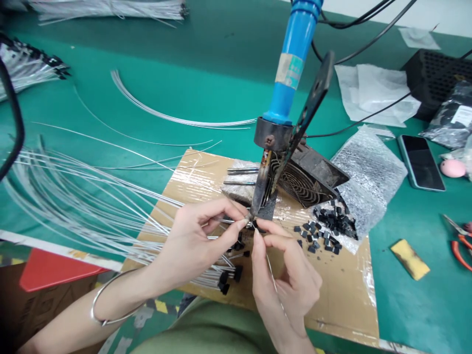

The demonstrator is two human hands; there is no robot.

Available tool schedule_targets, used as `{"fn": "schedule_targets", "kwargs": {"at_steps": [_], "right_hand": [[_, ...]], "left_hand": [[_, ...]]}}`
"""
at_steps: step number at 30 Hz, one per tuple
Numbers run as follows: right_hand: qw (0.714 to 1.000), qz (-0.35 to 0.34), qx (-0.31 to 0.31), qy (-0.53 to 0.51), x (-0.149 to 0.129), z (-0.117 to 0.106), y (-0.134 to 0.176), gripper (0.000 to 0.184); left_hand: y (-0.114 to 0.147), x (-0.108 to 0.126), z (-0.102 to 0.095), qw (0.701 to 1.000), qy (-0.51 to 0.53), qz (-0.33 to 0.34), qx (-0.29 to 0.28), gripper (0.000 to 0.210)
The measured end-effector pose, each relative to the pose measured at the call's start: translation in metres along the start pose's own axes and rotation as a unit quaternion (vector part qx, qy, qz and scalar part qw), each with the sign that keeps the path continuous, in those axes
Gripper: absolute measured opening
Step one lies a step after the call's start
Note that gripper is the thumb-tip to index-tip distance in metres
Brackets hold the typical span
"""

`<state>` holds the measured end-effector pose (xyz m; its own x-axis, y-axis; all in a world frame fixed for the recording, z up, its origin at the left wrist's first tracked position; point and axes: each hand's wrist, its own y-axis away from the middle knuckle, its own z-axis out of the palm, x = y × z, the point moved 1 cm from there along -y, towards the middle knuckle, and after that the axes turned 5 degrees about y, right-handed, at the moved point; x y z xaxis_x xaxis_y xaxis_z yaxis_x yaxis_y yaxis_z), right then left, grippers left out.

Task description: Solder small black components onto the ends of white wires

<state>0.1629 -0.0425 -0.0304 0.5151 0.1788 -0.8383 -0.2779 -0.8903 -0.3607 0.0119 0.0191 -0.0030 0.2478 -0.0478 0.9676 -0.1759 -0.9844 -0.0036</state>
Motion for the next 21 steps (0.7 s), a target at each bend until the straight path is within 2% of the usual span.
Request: {"fn": "schedule_targets", "kwargs": {"at_steps": [3,12,15,19,21], "right_hand": [[1.0,0.002,0.021,0.007,-0.003,0.001,-0.001,0.009],[0.999,0.027,-0.009,-0.02,0.003,0.0,0.004,0.011],[0.998,0.041,0.004,-0.039,0.005,0.0,0.005,0.012],[0.987,0.133,0.073,-0.049,0.015,-0.011,0.005,0.013],[0.978,0.175,0.09,-0.076,0.029,-0.024,0.005,0.026]], "left_hand": [[0.0,-0.001,0.0,1.0,0.001,-0.005,-0.001,0.013],[0.001,-0.005,0.001,0.999,0.005,-0.04,-0.011,0.012],[0.006,-0.009,-0.001,0.999,-0.02,-0.032,-0.015,0.011],[0.018,-0.014,-0.006,0.997,-0.077,0.012,-0.01,0.014],[0.026,-0.017,-0.009,0.995,-0.088,0.045,-0.004,0.016]]}}
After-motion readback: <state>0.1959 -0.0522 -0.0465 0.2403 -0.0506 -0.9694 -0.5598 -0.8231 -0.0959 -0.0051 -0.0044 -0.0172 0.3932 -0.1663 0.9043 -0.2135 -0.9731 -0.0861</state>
